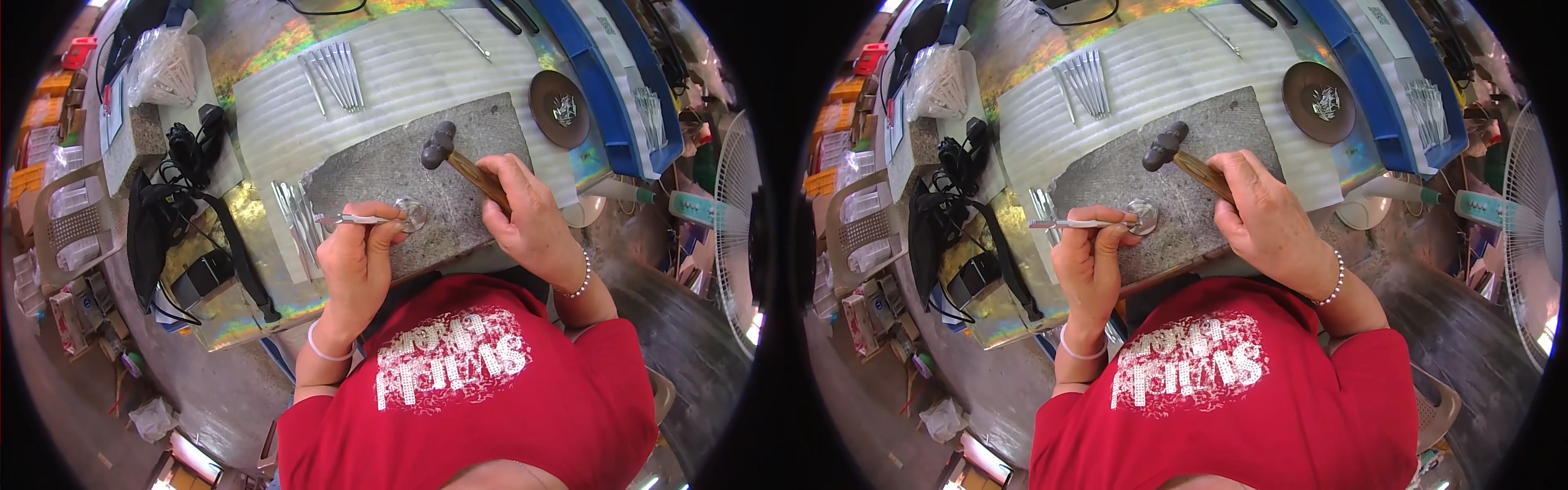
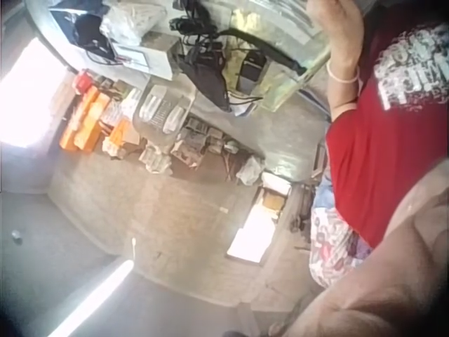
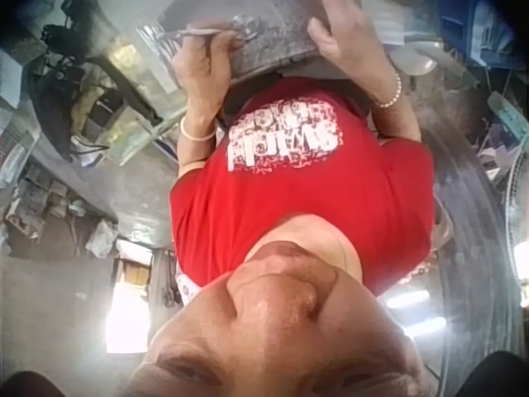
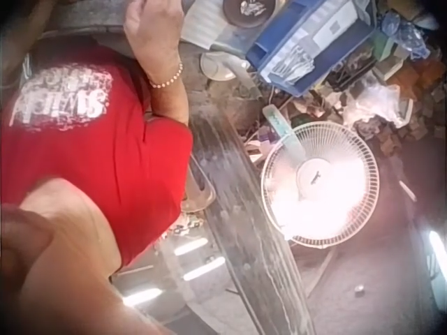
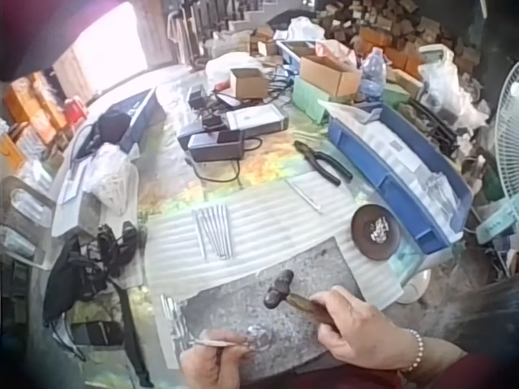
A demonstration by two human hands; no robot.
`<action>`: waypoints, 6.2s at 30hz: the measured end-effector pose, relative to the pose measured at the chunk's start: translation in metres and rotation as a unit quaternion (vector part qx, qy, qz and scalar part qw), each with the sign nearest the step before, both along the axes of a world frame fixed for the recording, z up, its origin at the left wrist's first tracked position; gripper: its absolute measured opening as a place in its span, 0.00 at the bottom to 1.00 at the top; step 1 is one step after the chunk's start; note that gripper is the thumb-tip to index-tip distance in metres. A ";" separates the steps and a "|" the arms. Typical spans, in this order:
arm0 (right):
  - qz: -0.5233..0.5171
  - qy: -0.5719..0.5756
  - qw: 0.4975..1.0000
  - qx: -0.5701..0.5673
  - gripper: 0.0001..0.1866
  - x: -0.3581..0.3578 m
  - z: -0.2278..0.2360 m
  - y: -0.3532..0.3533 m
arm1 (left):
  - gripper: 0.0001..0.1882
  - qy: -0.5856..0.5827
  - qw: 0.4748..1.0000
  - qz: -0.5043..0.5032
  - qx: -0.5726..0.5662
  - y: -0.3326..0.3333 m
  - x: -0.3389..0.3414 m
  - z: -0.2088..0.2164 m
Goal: The recorder is hammering and shaping small metal strips on a stone anvil using a hammer and a punch tool.
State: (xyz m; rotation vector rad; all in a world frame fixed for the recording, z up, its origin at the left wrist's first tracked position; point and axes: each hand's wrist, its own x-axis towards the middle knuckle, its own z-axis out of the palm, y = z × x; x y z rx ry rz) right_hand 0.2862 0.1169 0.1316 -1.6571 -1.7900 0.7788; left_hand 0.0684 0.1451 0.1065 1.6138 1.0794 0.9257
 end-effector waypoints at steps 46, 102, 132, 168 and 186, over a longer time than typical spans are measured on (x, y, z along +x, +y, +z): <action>0.164 0.125 0.976 0.067 0.22 -0.010 0.092 -0.009 | 0.15 0.123 0.952 -0.059 0.274 0.004 -0.001 0.003; 0.018 -0.300 0.951 0.069 0.11 0.079 -0.069 0.220 | 0.09 -0.263 0.937 0.014 -0.227 0.004 -0.023 0.042; 0.074 0.361 0.921 -0.123 0.02 -0.046 0.056 0.005 | 0.08 -0.284 0.926 -0.039 -0.244 -0.020 -0.014 0.041; 0.098 0.179 0.974 0.094 0.06 -0.040 0.046 0.000 | 0.05 -0.261 0.950 -0.103 -0.136 -0.022 -0.003 0.030; -0.058 0.483 0.839 -0.246 0.08 -0.044 0.026 0.014 | 0.08 -0.211 0.910 -0.137 -0.331 0.000 -0.009 0.044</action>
